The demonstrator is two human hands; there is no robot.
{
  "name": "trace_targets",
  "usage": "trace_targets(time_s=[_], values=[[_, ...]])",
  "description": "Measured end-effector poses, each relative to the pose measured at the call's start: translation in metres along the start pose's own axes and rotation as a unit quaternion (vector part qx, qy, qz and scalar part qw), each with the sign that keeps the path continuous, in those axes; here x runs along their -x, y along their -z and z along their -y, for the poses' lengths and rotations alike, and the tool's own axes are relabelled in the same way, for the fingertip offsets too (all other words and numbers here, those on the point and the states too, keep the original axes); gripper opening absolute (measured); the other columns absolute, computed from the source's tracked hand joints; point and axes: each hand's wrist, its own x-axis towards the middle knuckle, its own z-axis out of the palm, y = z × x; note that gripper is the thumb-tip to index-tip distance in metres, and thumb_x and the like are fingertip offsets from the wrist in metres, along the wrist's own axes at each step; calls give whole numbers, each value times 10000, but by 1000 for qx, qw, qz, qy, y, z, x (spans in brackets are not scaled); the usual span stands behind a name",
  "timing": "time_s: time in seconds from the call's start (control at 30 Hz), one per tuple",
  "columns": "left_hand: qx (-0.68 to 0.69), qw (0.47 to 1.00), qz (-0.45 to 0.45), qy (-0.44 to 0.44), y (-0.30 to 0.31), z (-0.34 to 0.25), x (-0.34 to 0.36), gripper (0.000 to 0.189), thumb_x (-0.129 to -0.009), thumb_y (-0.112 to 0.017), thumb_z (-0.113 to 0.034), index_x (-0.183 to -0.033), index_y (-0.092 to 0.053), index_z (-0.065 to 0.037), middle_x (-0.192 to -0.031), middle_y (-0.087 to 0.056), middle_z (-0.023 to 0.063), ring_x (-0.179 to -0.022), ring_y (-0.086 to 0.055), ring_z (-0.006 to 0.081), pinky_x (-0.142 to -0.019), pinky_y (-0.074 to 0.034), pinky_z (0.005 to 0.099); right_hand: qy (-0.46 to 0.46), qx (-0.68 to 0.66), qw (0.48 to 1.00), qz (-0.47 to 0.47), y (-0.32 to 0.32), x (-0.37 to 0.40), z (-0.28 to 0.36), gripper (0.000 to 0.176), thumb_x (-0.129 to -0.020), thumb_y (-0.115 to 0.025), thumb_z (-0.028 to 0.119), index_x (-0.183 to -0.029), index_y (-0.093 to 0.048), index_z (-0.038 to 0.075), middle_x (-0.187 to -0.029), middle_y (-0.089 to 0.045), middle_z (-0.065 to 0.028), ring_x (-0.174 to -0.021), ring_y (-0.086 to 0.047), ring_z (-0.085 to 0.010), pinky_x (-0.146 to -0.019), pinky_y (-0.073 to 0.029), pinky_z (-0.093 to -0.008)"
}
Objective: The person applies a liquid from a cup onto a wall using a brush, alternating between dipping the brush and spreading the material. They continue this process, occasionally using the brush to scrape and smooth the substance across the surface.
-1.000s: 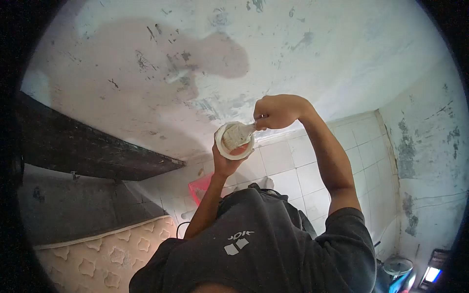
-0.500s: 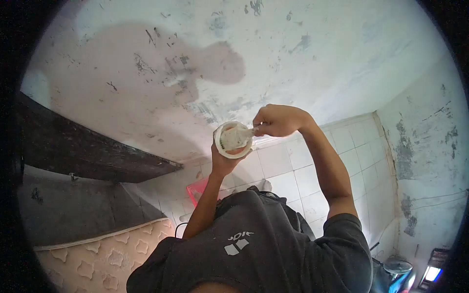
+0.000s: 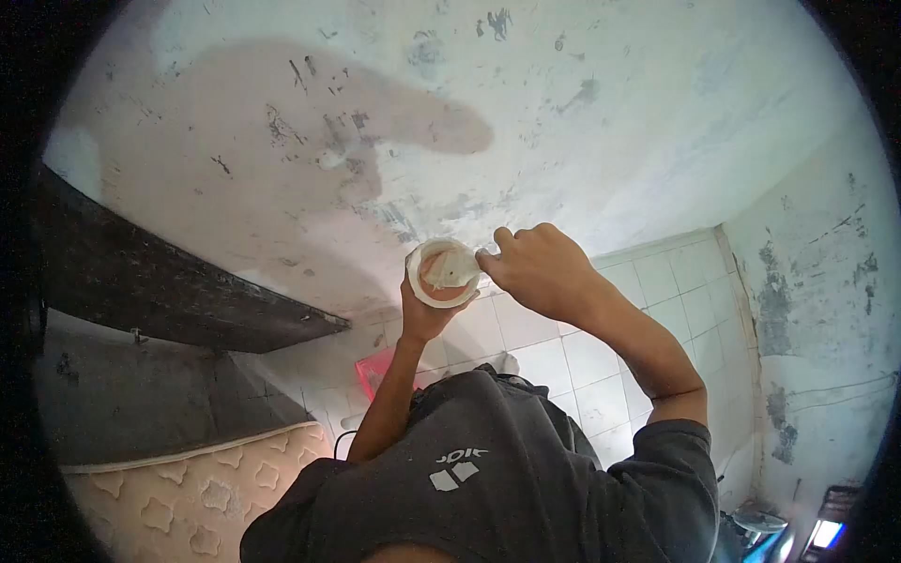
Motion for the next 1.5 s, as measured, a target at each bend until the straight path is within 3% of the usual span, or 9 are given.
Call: trace_targets(time_s=[0.27,0.33,0.37,0.4,0.7,0.87,1.03,1.17,1.5], values=[[32,999,0,-19,0,14,6,757,-623,-920,-75,-1250,-497,-31,-1201,-594,96,-1080,-594,204,-965,-495,363,14,-45,996,-74,-20,4,1,283,-842,-593,133,-1110,-674,96,-837,-628,-118,-664,-663,-251,-539,-514,-393],[-127,991,43,-24,2,35,13,709,-638,-910,-68,-1225,-515,-25,-1170,-609,97,-1058,-610,213,-955,-502,369,14,-68,992,-102,-41,7,-8,287,-825,-624,176,-1100,-697,139,-737,-598,-95,-565,-603,-263,-472,-458,-415],[69,995,-4,73,-8,30,11,616,-676,-890,-70,-1187,-549,-17,-1133,-636,110,-1038,-635,218,-908,-533,368,22,-75,992,-97,-55,8,-13,294,-858,-594,190,-1129,-692,132,-745,-606,-113,-555,-600,-288,-471,-457,-423],[18,998,56,-15,-6,15,2,661,-646,-897,-95,-1199,-543,-20,-1101,-666,114,-973,-664,238,-869,-543,384,-9,-87,994,-60,-65,9,-16,287,-878,-583,201,-1139,-689,147,-752,-612,-117,-567,-609,-303,-470,-464,-440],[-28,999,10,-27,-15,10,-16,762,-587,-966,-165,-1194,-533,-8,-1125,-648,119,-1027,-634,224,-905,-523,378,-24,-203,976,-71,0,41,-85,256,-874,-691,237,-1083,-705,90,-813,-691,-119,-724,-660,-336,-629,-519,-417],[-38,999,0,-19,-13,5,-24,756,-577,-971,-167,-1174,-533,-14,-1091,-642,112,-995,-630,231,-882,-522,376,-195,-238,940,-148,79,52,-146,241,-841,-743,126,-1072,-737,60,-976,-728,-146,-795,-696,-294,-705,-547,-369],[-18,999,-23,-19,-15,8,-23,748,-577,-966,-150,-1170,-529,-18,-1078,-642,110,-989,-634,231,-879,-525,379,-221,104,880,-407,200,48,-222,210,-880,-649,176,-1052,-732,90,-838,-712,-129,-702,-663,-319,-652,-528,-402],[-13,1000,-16,-16,-20,13,-19,757,-574,-964,-137,-1178,-522,-24,-1078,-644,108,-990,-639,236,-881,-527,382,-294,219,810,-458,309,16,-237,126,-905,-583,192,-913,-669,101,-797,-692,-97,-702,-663,-324,-658,-525,-464],[-25,999,-2,-24,-34,7,-21,749,-575,-966,-165,-1170,-534,-18,-1070,-671,136,-971,-664,264,-857,-542,388,-308,325,804,-390,346,-32,-267,161,-916,-544,160,-979,-666,77,-791,-674,-149,-769,-656,-354,-692,-528,-482]])
